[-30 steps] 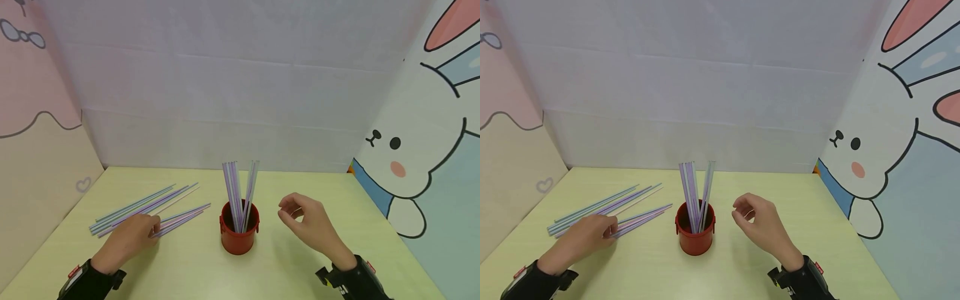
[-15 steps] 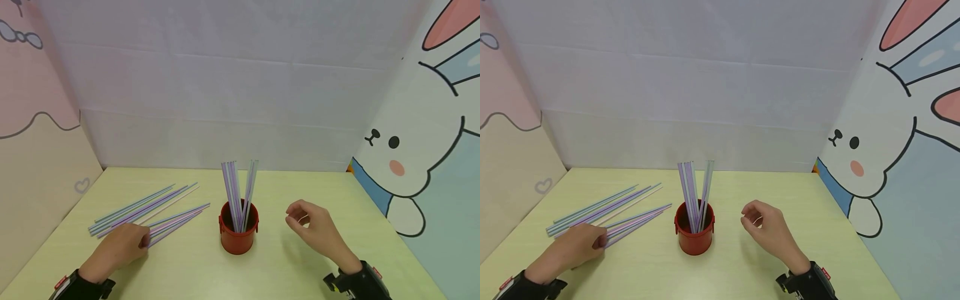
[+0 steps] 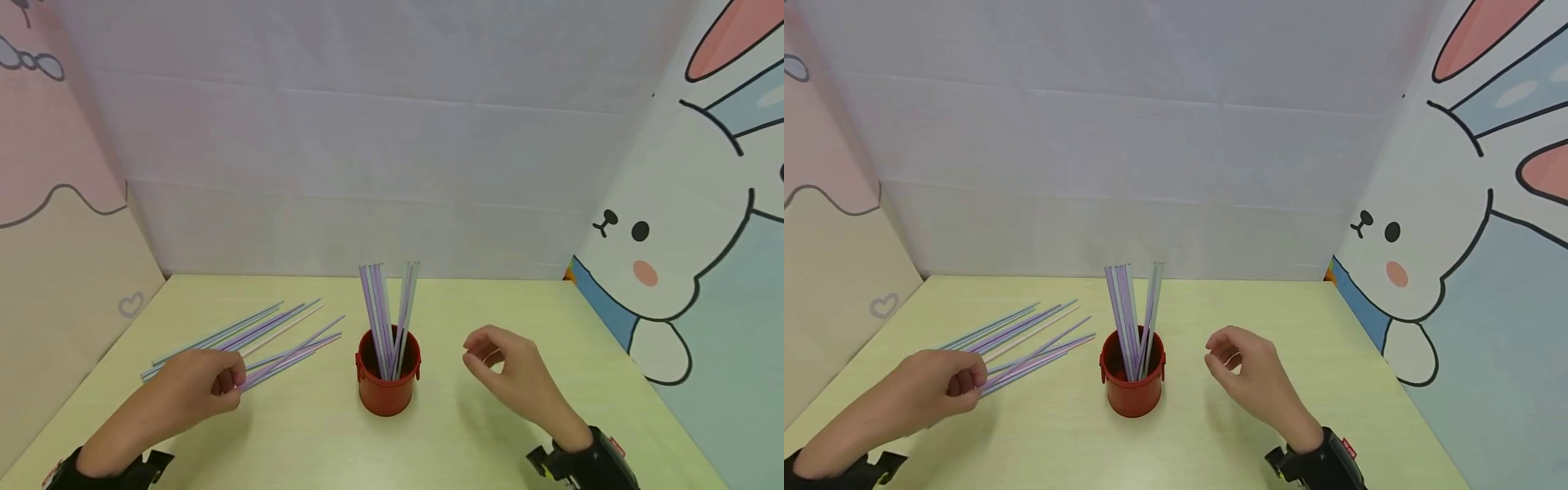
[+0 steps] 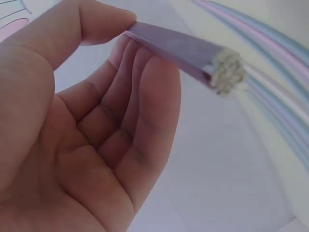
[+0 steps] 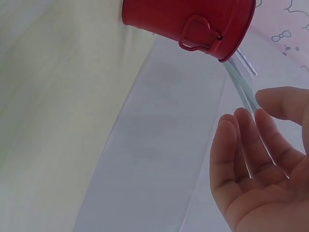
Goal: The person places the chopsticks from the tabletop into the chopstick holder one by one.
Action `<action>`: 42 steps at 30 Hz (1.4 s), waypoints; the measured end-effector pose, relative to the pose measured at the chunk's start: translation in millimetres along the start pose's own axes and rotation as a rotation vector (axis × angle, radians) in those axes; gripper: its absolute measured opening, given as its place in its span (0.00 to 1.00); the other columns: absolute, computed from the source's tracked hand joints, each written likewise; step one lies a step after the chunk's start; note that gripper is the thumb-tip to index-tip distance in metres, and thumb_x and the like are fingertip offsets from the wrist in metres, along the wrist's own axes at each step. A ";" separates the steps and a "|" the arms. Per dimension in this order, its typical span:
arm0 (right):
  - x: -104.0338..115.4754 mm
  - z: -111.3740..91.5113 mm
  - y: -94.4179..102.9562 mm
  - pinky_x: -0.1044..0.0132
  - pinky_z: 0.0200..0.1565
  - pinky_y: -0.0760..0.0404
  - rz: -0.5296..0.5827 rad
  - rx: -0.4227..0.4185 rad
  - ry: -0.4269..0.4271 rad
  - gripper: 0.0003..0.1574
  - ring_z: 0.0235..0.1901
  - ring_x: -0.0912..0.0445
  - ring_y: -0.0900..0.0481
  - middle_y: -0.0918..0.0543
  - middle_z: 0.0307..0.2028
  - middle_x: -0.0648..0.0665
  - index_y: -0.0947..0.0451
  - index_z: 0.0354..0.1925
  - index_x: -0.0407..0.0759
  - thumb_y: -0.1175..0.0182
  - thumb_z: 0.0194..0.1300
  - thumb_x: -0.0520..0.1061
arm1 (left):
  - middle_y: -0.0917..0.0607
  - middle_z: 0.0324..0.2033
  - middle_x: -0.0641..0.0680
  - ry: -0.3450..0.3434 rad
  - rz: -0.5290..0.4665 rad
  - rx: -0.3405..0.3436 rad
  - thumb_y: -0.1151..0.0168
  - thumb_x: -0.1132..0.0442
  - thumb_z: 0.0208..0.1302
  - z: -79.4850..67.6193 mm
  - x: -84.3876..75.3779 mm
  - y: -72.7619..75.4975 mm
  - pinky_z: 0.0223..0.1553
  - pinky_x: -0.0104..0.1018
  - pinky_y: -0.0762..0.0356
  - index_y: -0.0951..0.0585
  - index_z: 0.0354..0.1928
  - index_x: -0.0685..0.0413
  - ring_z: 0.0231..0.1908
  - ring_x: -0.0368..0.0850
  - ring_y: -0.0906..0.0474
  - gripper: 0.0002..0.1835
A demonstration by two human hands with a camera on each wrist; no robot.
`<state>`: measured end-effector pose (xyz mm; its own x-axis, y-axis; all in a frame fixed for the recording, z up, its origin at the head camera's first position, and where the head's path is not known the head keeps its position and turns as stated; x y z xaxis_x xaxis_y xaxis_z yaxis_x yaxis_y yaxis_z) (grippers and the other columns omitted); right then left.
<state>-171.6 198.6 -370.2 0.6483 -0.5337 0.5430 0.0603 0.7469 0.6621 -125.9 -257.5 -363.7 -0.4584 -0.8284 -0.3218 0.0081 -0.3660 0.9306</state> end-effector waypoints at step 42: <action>95.4 26.8 -53.5 0.74 0.34 0.25 -0.384 0.220 0.422 0.10 0.30 0.62 0.31 0.24 0.31 0.57 0.21 0.33 0.50 0.28 0.54 0.43 | 0.24 0.25 0.33 -0.282 -0.204 -0.123 0.31 0.54 0.58 75.4 -125.4 -24.5 0.24 0.25 0.27 0.20 0.32 0.39 0.25 0.30 0.29 0.05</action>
<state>-133.3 97.1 -340.0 0.8588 -0.5118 0.0226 0.2204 0.4090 0.8855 -135.6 -112.6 -333.0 -0.6882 -0.5901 -0.4220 -0.0100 -0.5739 0.8188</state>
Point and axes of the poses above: each hand's wrist, its own z-axis towards the middle knuckle, its own y-axis out of the back of the hand, x = y × z, the point moved 1 cm from there along z, towards the middle knuckle
